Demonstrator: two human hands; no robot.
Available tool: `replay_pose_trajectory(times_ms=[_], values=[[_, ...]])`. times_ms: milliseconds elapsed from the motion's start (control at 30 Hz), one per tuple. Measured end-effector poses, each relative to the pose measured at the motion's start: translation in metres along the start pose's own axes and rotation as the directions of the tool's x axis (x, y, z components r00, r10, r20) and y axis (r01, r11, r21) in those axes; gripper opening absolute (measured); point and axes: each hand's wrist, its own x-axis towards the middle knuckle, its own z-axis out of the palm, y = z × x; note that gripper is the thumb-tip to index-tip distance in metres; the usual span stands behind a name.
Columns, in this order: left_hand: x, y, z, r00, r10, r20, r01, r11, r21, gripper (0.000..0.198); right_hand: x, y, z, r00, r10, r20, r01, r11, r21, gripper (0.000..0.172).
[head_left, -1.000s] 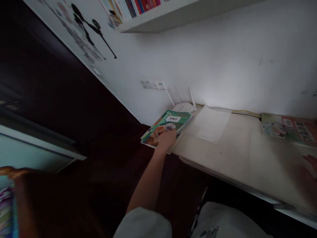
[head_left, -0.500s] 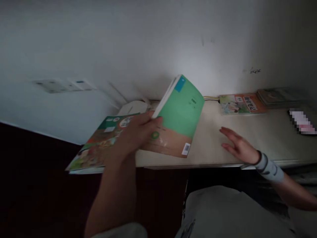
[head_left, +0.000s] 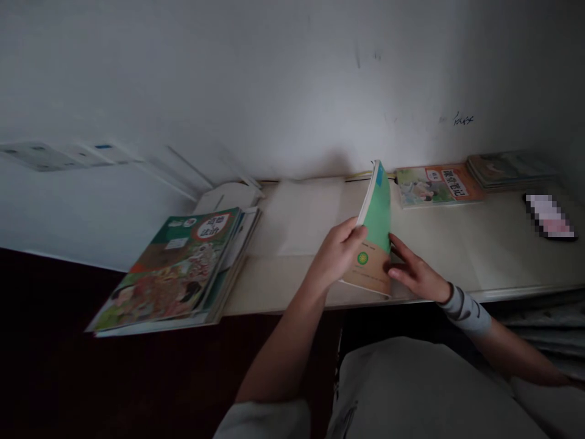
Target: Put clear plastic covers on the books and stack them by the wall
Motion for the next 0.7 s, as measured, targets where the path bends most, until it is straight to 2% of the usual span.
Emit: replay_pose_trajectory(times_ms=[67,133,233,300,367,500,600,700], values=[[-0.002,-0.005,0.008,0.999,-0.041,-0.023,0.037,0.991,-0.128,0.031,-0.003,0.001,-0.003,1.000,0.012,-0.001,-0.012,0.999,0.032,0.078],[-0.003,-0.011,0.017,0.994,-0.111,-0.004,0.104,0.944,-0.312,0.033,-0.005,0.001,-0.007,1.000,0.015,-0.021,-0.014,0.998,0.059,0.078],[-0.005,-0.022,0.031,0.968,-0.231,0.101,0.246,0.784,-0.570,0.033,-0.007,0.002,-0.015,0.997,0.004,-0.081,0.000,0.999,0.051,0.074],[-0.006,-0.030,0.040,0.946,-0.290,0.146,0.312,0.687,-0.657,0.036,-0.009,0.004,-0.021,0.993,0.008,-0.116,-0.004,0.999,0.037,0.073],[-0.008,-0.038,0.049,0.939,-0.314,0.140,0.319,0.648,-0.691,0.038,-0.011,0.006,-0.025,0.990,0.022,-0.143,-0.018,0.999,0.029,0.074],[-0.013,-0.051,0.065,0.952,-0.290,0.095,0.279,0.704,-0.653,0.035,-0.012,-0.001,-0.033,0.983,0.039,-0.180,-0.038,0.999,0.010,0.072],[-0.015,-0.055,0.074,0.963,-0.263,0.058,0.247,0.776,-0.580,0.035,-0.008,-0.015,-0.043,0.964,0.010,-0.268,-0.014,1.000,-0.013,0.070],[-0.016,-0.053,0.065,0.967,-0.255,0.006,0.218,0.813,-0.540,0.035,-0.005,-0.022,-0.060,0.946,0.015,-0.325,-0.022,1.000,-0.019,0.069]])
